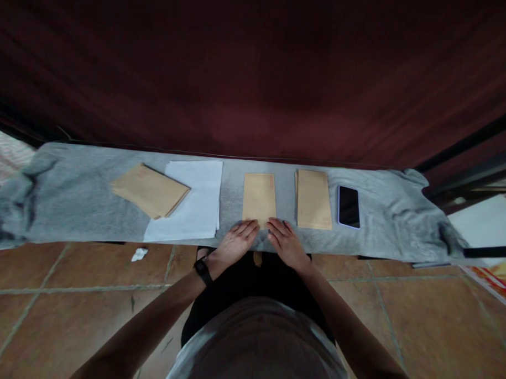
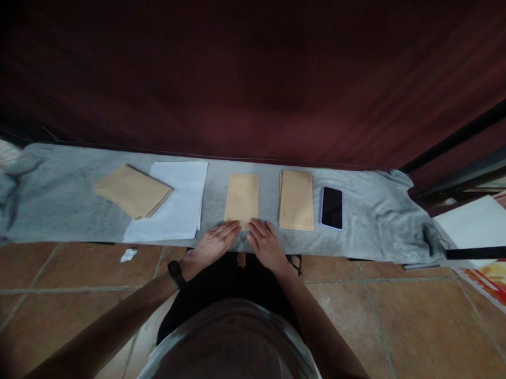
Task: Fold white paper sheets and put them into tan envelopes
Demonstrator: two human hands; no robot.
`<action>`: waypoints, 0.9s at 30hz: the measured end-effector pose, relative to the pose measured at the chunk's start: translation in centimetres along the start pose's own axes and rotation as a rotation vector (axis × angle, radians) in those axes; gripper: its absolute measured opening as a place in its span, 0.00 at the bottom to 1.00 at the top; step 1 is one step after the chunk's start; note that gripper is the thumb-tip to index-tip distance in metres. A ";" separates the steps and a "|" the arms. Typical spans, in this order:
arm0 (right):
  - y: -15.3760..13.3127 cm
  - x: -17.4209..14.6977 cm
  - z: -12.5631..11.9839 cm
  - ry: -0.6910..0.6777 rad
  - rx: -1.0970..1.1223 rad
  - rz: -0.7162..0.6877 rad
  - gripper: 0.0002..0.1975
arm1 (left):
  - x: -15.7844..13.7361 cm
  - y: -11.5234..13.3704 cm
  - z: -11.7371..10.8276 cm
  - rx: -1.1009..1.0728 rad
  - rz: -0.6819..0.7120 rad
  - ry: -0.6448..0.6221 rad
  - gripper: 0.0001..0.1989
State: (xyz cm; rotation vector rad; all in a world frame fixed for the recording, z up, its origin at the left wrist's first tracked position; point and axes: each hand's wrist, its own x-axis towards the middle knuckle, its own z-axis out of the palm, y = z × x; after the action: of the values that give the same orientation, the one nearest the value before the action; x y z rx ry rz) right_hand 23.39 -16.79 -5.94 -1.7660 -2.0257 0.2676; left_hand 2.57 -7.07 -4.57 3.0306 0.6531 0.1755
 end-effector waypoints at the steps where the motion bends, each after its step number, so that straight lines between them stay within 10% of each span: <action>1: 0.3 0.3 0.1 -0.005 -0.014 0.002 0.22 | 0.0 0.4 0.2 -0.019 -0.011 0.021 0.23; 27: 7.1 13.8 2.5 0.052 -0.178 0.224 0.29 | 0.4 2.1 1.5 -0.044 -0.114 0.001 0.30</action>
State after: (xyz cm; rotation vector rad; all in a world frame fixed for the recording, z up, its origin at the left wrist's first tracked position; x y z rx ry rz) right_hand 27.36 -1.84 -8.37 -2.0905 -1.8665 0.1094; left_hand 4.02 -8.86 -5.90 2.9409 0.8088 0.1844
